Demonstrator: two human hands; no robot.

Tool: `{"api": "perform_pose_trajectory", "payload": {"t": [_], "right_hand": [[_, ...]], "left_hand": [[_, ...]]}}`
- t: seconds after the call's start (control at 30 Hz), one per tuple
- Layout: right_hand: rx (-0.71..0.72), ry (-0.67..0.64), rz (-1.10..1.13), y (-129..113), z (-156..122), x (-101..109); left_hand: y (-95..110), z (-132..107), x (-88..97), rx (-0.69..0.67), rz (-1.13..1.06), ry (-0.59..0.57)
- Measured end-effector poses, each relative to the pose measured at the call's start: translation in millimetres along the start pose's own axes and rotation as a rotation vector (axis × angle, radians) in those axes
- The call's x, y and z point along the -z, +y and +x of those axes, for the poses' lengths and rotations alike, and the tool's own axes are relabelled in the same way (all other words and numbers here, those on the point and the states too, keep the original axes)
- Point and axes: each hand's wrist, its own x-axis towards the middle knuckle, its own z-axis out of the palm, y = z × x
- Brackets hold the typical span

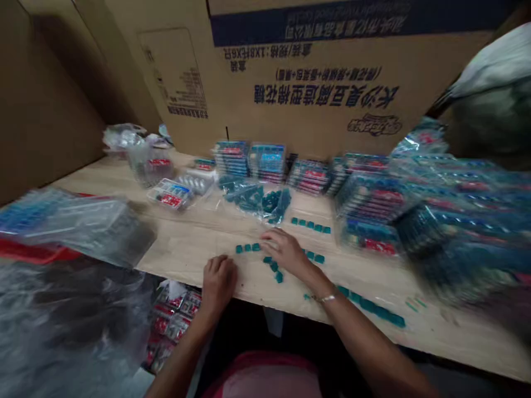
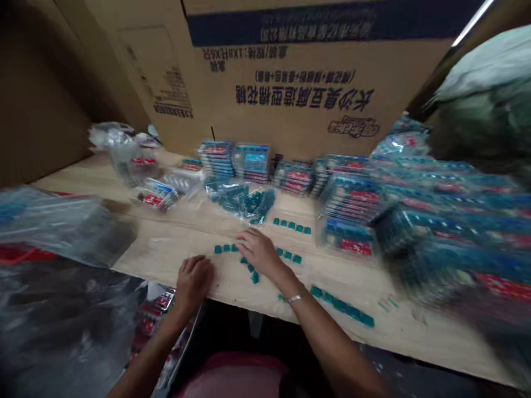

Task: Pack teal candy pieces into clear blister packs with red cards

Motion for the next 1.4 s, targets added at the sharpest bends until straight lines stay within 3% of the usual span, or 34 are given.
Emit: {"api": "perform_pose_trajectory", "payload": {"t": [0.13,0.27,0.33,0.47,0.6,0.73,0.83,0.93,1.0,1.07,1.13,1.17,1.23,1.33,1.4], "right_hand": [[-0.171,-0.037,-0.076,4,-60,19],[-0.182,-0.130,-0.131,-5,-90,6],[-0.176,-0.103,-0.143,-9,-91,0],[-0.148,-0.038,-0.097,-13,-80,0],[-0.107,-0.047,-0.115,-12,-70,-3],[-0.117,-0.018,-0.110,-8,-71,-4],[-0.147,0.015,-0.079,-5,-75,2],[-0.181,0.096,0.042,-7,-76,7],[-0.214,0.154,0.202,-12,-76,5],[-0.257,0.162,0.373,-18,-75,-1],[-0.295,0.116,0.487,-24,-74,-10],[-0.302,0.085,0.512,-26,-72,-15],[-0.279,0.025,0.491,-27,-63,-25],[-0.139,-0.043,0.305,-26,-33,-42],[0.001,-0.118,0.125,-25,-6,-55]], "left_hand": [[25,6,-12.2,-0.178,-0.232,-0.101],[51,23,-33.8,-0.234,-0.184,-0.333],[55,27,-39.7,-0.154,-0.164,-0.357],[51,22,-34.2,0.007,-0.242,-0.262],[54,21,-21.4,-0.078,-0.122,-0.326],[61,35,-17.4,-0.043,0.033,-0.358],[64,46,-20.3,-0.049,0.024,-0.440],[68,48,-22.0,0.160,-0.343,-0.407],[70,43,-18.5,0.475,-0.811,-0.397],[71,35,-10.3,0.811,-1.282,-0.458],[68,26,1.5,1.015,-1.532,-0.521],[63,22,7.9,1.033,-1.535,-0.516],[50,12,19.1,0.935,-1.287,-0.398],[25,-2,26.1,0.595,-0.617,-0.200],[13,-11,22.9,0.374,-0.289,-0.194]]}}
